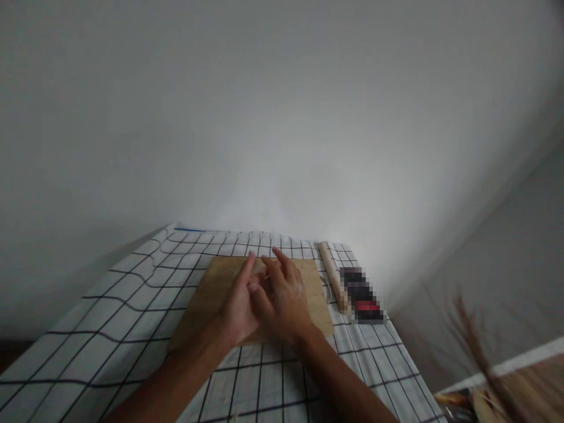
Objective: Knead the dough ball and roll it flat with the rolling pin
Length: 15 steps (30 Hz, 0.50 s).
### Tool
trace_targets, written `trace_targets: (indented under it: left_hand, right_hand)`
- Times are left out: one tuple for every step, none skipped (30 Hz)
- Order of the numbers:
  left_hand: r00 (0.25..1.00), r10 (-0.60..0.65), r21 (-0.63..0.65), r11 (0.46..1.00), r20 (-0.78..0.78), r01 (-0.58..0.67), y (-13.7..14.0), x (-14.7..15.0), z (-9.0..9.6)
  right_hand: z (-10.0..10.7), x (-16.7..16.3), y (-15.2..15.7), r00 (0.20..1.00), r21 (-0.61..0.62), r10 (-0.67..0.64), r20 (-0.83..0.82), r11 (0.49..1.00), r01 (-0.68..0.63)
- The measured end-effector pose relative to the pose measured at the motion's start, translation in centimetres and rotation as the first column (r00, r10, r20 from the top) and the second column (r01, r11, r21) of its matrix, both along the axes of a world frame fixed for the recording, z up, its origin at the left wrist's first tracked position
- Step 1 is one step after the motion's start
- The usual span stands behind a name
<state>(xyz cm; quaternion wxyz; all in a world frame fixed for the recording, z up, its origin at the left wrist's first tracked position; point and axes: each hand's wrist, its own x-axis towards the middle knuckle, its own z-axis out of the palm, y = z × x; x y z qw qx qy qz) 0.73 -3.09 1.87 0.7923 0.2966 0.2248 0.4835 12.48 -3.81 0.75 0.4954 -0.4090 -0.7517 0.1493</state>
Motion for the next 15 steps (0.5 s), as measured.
trace_targets:
  left_hand:
    - [0.998,-0.052,0.003,0.999,0.037,0.052,-0.2,0.0,0.4]
    - [0.993,-0.098,0.007,0.995,0.071,0.098,-0.3,0.0,0.7]
    - [0.987,-0.13,0.012,0.992,0.098,0.13,-0.4,0.1,1.0]
    - [0.983,-0.143,0.019,0.99,0.114,0.142,-0.4,0.1,1.2]
    - [0.981,-0.143,0.024,0.99,0.129,0.141,-0.3,0.2,1.3]
    - [0.981,-0.134,0.027,0.991,0.143,0.131,-0.1,0.2,1.3]
    - [0.983,-0.112,0.023,0.994,0.147,0.11,0.1,0.2,1.2]
    - [0.988,-0.077,0.008,0.997,0.131,0.076,0.3,0.3,0.9]
    - [0.996,-0.023,-0.014,1.0,0.088,0.024,0.6,0.3,0.6]
    - [0.999,0.041,-0.037,0.999,0.024,-0.04,0.9,0.3,0.3]
    - [0.993,0.103,-0.053,0.993,-0.05,-0.106,1.2,0.3,-0.1]
    - [0.98,0.157,-0.055,0.985,-0.124,-0.164,1.3,0.4,-0.4]
    - [0.96,0.205,-0.03,0.976,-0.191,-0.215,1.4,0.4,-0.6]
    - [0.932,0.261,0.029,0.964,-0.251,-0.263,1.3,0.5,-0.7]
    - [0.894,0.328,0.124,0.944,-0.304,-0.305,1.1,0.6,-0.8]
  right_hand:
    - [0.1,0.5,0.2,1.0,-0.005,-0.017,-0.018,1.0,0.017]
    - [0.2,1.0,0.5,0.998,-0.014,-0.026,-0.052,1.0,0.025]
    - [0.3,1.5,0.8,0.996,-0.027,-0.021,-0.091,0.999,0.019]
    - [0.4,2.0,1.0,0.99,-0.038,-0.016,-0.14,0.999,0.01]
    - [0.5,2.6,1.3,0.979,-0.05,-0.018,-0.201,0.999,0.008]
    - [0.5,3.0,1.7,0.961,-0.063,-0.034,-0.273,0.998,0.017]
    - [0.6,3.5,2.0,0.932,-0.081,-0.066,-0.355,0.996,0.039]
    - [0.8,3.9,2.4,0.889,-0.11,-0.106,-0.445,0.992,0.063]
    - [0.9,4.2,2.8,0.832,-0.148,-0.145,-0.535,0.986,0.077]
    - [1.0,4.5,3.2,0.766,-0.191,-0.177,-0.618,0.979,0.071]
    - [1.1,4.7,3.6,0.699,-0.235,-0.198,-0.687,0.971,0.043]
    - [1.2,4.8,3.8,0.639,-0.275,-0.21,-0.74,0.961,-0.002]
    - [1.2,4.8,4.0,0.59,-0.305,-0.216,-0.778,0.951,-0.054]
    - [1.1,4.7,4.1,0.56,-0.327,-0.218,-0.799,0.94,-0.1]
    - [0.9,4.4,4.0,0.55,-0.343,-0.218,-0.806,0.93,-0.134]
